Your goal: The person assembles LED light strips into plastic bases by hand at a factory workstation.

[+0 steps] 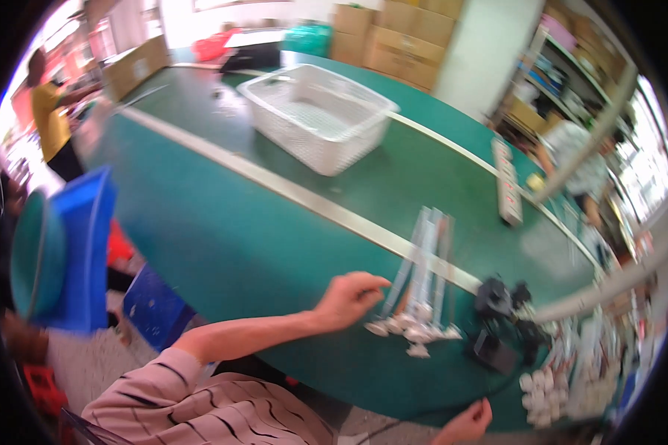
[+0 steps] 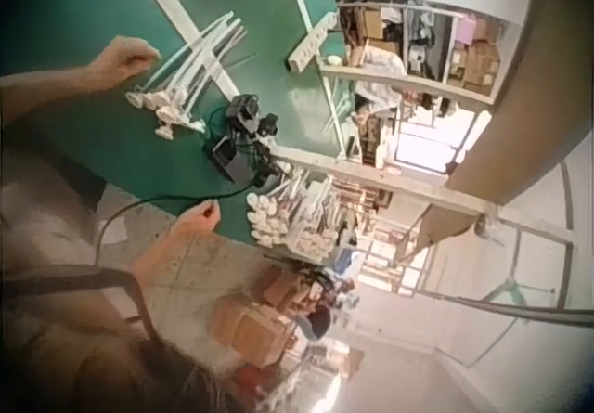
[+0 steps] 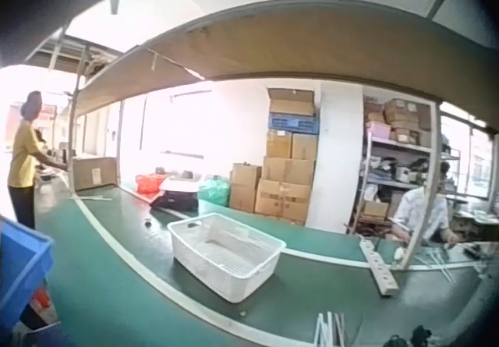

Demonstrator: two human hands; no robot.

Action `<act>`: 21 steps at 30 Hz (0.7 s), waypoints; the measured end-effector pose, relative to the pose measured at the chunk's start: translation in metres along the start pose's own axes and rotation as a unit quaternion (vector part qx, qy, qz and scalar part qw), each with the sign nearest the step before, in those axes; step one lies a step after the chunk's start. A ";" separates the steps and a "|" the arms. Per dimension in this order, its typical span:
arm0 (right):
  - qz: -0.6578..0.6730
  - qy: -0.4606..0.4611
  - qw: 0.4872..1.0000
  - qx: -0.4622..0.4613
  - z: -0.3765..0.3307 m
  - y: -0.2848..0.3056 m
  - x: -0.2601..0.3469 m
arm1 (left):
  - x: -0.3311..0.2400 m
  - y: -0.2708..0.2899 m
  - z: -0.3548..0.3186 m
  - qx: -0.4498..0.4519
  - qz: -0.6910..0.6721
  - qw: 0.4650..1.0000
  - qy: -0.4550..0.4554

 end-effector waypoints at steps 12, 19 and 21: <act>0.090 -0.074 0.993 -0.012 -0.005 0.024 0.049 | -0.017 0.005 0.002 0.029 0.018 0.999 0.038; 0.113 -0.094 0.989 -0.032 -0.007 0.022 0.037 | -0.020 0.003 0.001 0.027 0.016 0.999 0.043; 0.107 -0.095 0.989 -0.040 -0.008 0.021 0.044 | -0.019 0.009 0.001 0.048 0.014 0.998 0.040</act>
Point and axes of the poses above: each hand's wrist, its own z-axis towards the middle knuckle, its own y-axis out of the back of the hand, x = y × z, the point moved 3 cm from there along z, towards the middle knuckle, and after that the axes turned 15 degrees about -z, right-handed, at the moved point
